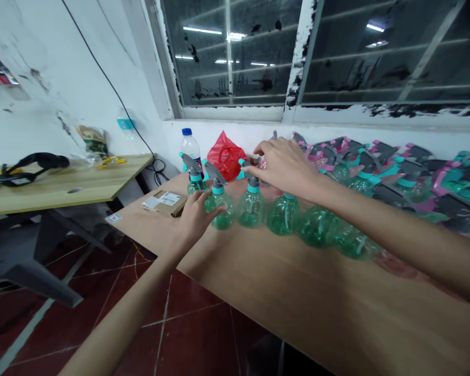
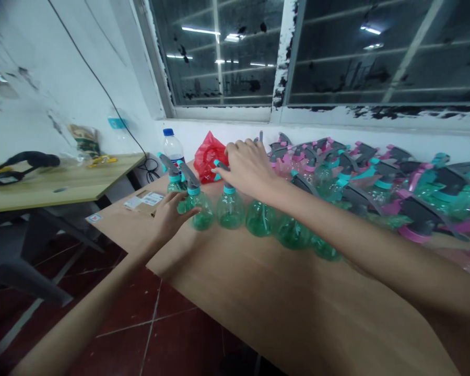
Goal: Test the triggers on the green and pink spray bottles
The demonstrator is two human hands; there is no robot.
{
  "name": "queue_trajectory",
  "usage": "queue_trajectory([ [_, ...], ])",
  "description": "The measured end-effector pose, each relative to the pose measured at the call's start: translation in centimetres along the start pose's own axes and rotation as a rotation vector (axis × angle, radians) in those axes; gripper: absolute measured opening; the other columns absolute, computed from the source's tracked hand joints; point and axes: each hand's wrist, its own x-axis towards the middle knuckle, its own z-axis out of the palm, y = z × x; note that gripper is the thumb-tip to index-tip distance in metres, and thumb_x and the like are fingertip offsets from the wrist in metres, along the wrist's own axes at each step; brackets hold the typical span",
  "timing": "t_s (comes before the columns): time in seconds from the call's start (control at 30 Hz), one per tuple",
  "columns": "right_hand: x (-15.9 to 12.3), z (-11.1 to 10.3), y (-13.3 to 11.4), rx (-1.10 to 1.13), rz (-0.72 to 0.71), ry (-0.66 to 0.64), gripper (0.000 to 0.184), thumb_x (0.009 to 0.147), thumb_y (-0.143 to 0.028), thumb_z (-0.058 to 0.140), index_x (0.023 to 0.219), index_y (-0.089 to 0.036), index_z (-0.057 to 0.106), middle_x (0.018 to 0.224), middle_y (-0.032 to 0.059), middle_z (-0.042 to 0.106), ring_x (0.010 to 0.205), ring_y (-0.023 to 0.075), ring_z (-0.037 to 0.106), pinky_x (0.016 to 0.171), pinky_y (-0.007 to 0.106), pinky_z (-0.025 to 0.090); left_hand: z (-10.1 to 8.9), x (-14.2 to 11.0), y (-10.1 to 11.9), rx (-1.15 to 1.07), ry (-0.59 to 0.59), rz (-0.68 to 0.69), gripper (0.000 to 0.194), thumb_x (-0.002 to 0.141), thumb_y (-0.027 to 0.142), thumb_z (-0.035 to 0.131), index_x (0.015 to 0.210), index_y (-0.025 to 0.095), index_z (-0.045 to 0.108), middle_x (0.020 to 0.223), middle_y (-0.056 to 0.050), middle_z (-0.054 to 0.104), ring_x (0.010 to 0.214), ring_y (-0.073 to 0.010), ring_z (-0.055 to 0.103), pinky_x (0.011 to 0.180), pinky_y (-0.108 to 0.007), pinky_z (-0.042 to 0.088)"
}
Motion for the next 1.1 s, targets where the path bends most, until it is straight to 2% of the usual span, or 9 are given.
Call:
queue_trajectory([
  [0.13,1.0,1.6,0.1,-0.107,0.091,-0.068,0.057,0.086,-0.055,0.045,0.102,-0.004,0.063,0.088,0.0192,0.069,0.090,0.0351,0.061,0.087,0.050,0.029,0.4,1.1,-0.1,0.003,-0.012,-0.011,0.041,0.080,0.038,0.070,0.114,0.018,0.058,0.101,-0.009,0.060,0.097,-0.0289,0.060,0.082,-0.040,0.049],
  [0.33,1.3,2.9,0.3,-0.103,0.075,-0.152,0.044,0.089,-0.044,0.044,0.075,-0.012,0.071,0.066,0.0115,0.067,0.077,0.0310,0.064,0.088,0.055,0.024,1.2,1.7,-0.7,-0.024,0.000,-0.011,0.038,0.082,0.036,0.068,0.113,0.017,0.056,0.102,-0.009,0.060,0.098,-0.0276,0.060,0.082,-0.040,0.049],
  [0.5,1.0,2.8,-0.1,-0.080,0.026,-0.160,0.035,0.088,-0.036,0.049,0.074,-0.013,0.072,0.066,0.0107,0.066,0.078,0.0289,0.063,0.093,0.057,0.019,1.9,1.4,-0.8,-0.064,0.027,-0.021,0.046,0.081,0.035,0.070,0.119,0.018,0.051,0.109,-0.010,0.056,0.103,-0.0268,0.057,0.081,-0.038,0.051],
  [0.6,0.9,2.5,-0.3,-0.065,0.004,-0.170,0.034,0.087,-0.034,0.051,0.072,-0.012,0.072,0.063,0.0094,0.065,0.076,0.0272,0.062,0.095,0.058,0.015,1.5,0.7,-0.2,-0.086,0.068,-0.034,0.054,0.080,0.038,0.070,0.125,0.019,0.047,0.118,-0.011,0.050,0.111,-0.0288,0.052,0.085,-0.041,0.049],
  [0.7,0.4,2.1,-0.5,-0.043,-0.035,-0.184,0.035,0.087,-0.035,0.051,0.069,-0.012,0.071,0.059,0.0069,0.064,0.071,0.0241,0.062,0.097,0.057,0.013,0.3,-0.8,1.1,-0.119,0.116,-0.057,0.049,0.086,0.044,0.061,0.127,0.022,0.045,0.120,-0.011,0.047,0.115,-0.0294,0.049,0.088,-0.044,0.047],
  [0.8,-1.0,1.0,-0.8,-0.026,-0.096,-0.177,0.038,0.090,-0.036,0.047,0.074,-0.013,0.071,0.066,0.0074,0.066,0.077,0.0242,0.062,0.099,0.055,0.011,-1.3,-3.0,3.3,-0.178,0.122,-0.080,0.034,0.098,0.042,0.038,0.123,0.022,0.048,0.117,-0.009,0.049,0.107,-0.0252,0.054,0.087,-0.044,0.048],
  [0.87,-2.4,-0.1,-1.0,-0.011,-0.148,-0.160,0.038,0.091,-0.037,0.043,0.082,-0.014,0.072,0.070,0.0079,0.068,0.083,0.0251,0.061,0.100,0.054,0.011,-2.0,-4.5,5.2,-0.226,0.080,-0.070,0.033,0.099,0.042,0.033,0.120,0.023,0.050,0.115,-0.008,0.052,0.106,-0.0239,0.056,0.086,-0.042,0.050],
  [0.93,-4.2,-1.4,-1.1,0.035,-0.223,-0.141,0.031,0.091,-0.034,0.045,0.093,-0.015,0.070,0.071,0.0064,0.068,0.082,0.0247,0.061,0.101,0.054,0.012,-2.2,-5.8,7.1,-0.279,-0.001,-0.040,0.034,0.096,0.045,0.041,0.122,0.024,0.049,0.115,-0.007,0.054,0.106,-0.0238,0.057,0.085,-0.040,0.051],
  [1.1,-8.7,-5.1,-0.1,0.038,-0.212,-0.177,0.036,0.091,-0.036,0.046,0.070,-0.016,0.068,0.062,0.0045,0.064,0.080,0.0227,0.060,0.103,0.052,0.015,-0.3,-7.6,11.2,-0.452,-0.310,0.053,0.068,0.084,0.049,0.062,0.139,0.029,0.029,0.141,-0.008,0.039,0.128,-0.0282,0.040,0.103,-0.048,0.038],
])
